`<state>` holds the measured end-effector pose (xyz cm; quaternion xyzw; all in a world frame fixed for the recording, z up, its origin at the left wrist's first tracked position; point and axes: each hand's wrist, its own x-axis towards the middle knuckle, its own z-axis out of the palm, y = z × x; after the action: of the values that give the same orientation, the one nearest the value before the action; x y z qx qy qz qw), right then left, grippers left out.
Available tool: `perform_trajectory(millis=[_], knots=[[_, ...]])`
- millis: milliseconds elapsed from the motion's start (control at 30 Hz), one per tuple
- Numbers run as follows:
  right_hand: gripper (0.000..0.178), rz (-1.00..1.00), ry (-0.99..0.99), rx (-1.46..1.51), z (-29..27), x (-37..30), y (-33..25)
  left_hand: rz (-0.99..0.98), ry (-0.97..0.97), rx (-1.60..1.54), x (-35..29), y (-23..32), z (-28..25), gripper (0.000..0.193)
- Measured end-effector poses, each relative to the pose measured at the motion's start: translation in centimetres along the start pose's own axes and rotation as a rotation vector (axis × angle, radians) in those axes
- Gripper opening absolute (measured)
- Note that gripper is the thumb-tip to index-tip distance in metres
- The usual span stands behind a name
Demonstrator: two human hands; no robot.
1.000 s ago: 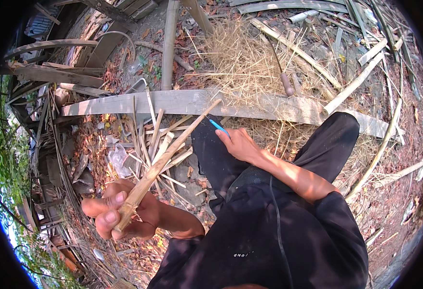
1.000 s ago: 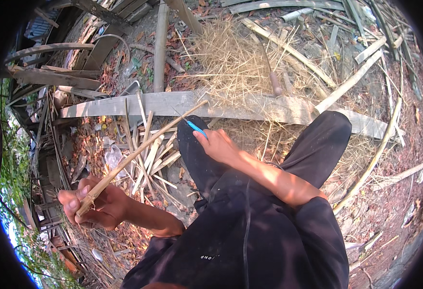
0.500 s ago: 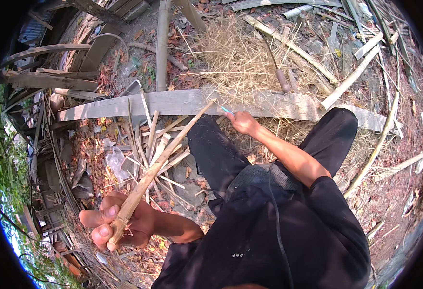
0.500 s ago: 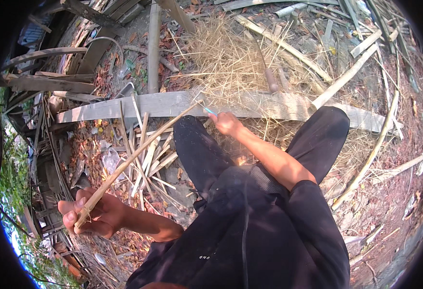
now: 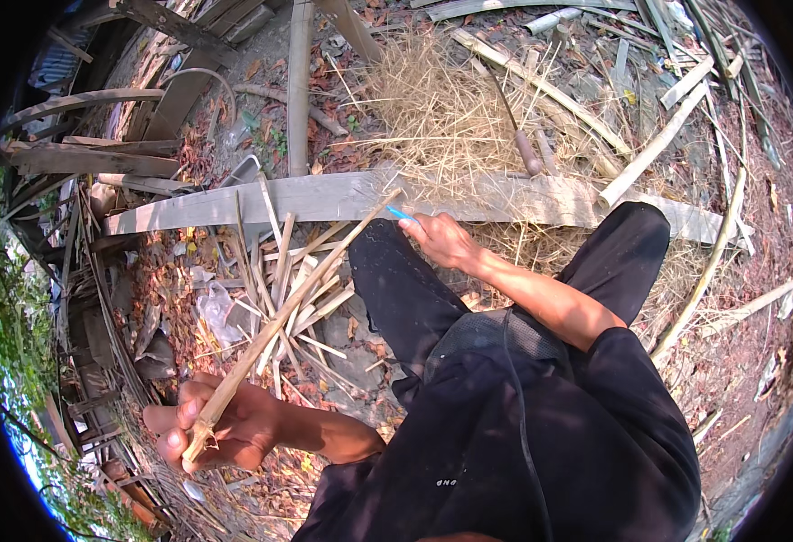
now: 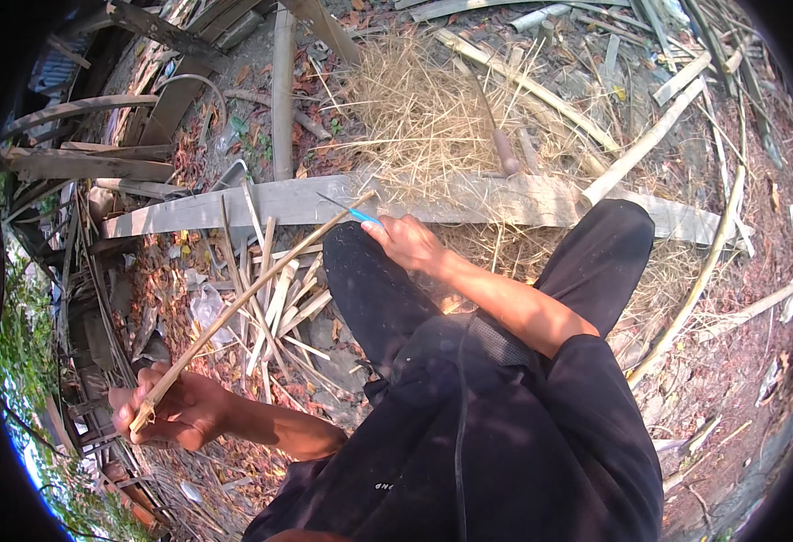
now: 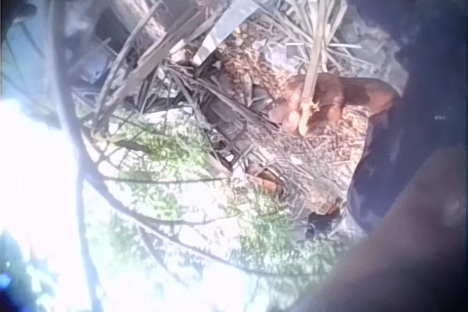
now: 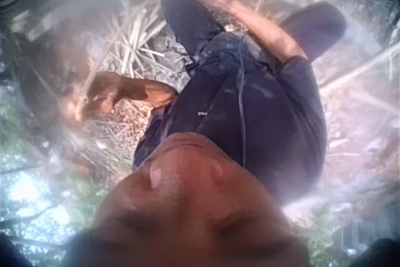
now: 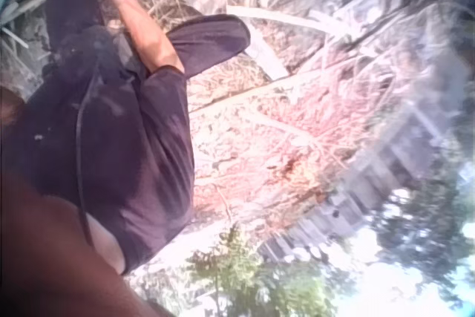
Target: The person sits on the ground and uses a blue utility knife to shave thin strips from a piece of bamboo. They repeatedly scrape the knife along the bamboo to create fine shavings, occasionally switching to a metal rod to split the bamboo further.
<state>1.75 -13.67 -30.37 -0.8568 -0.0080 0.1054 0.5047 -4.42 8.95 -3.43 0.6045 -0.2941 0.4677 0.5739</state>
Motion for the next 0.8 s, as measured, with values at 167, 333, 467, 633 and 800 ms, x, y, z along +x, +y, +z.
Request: perform_trajectory(millis=[167, 333, 467, 633, 800], knots=[[0.059, 0.145, -0.010, -0.194, 0.0, 0.5, 1.7, -0.005, -0.015, -0.024, 0.1, -0.3, -0.5, 0.068], [0.047, -0.300, 0.117, -0.364, 0.8, 0.8, 3.4, 0.027, -0.111, -0.004, 0.3, -0.3, -0.7, 0.048], [0.036, -0.185, 0.003, -0.120, 2.3, 1.4, 4.0, -0.017, 0.019, -0.032, 0.6, -0.5, -0.5, 0.019], [0.054, 0.108, 0.026, -0.356, 1.4, 2.9, 4.4, -0.007, 0.163, 0.103, 0.9, -0.7, -0.1, 0.023], [0.041, -0.313, 0.288, -0.337, 2.5, 1.7, 2.3, -0.073, 0.348, 0.387, 1.2, 0.0, 0.0, 0.034]])
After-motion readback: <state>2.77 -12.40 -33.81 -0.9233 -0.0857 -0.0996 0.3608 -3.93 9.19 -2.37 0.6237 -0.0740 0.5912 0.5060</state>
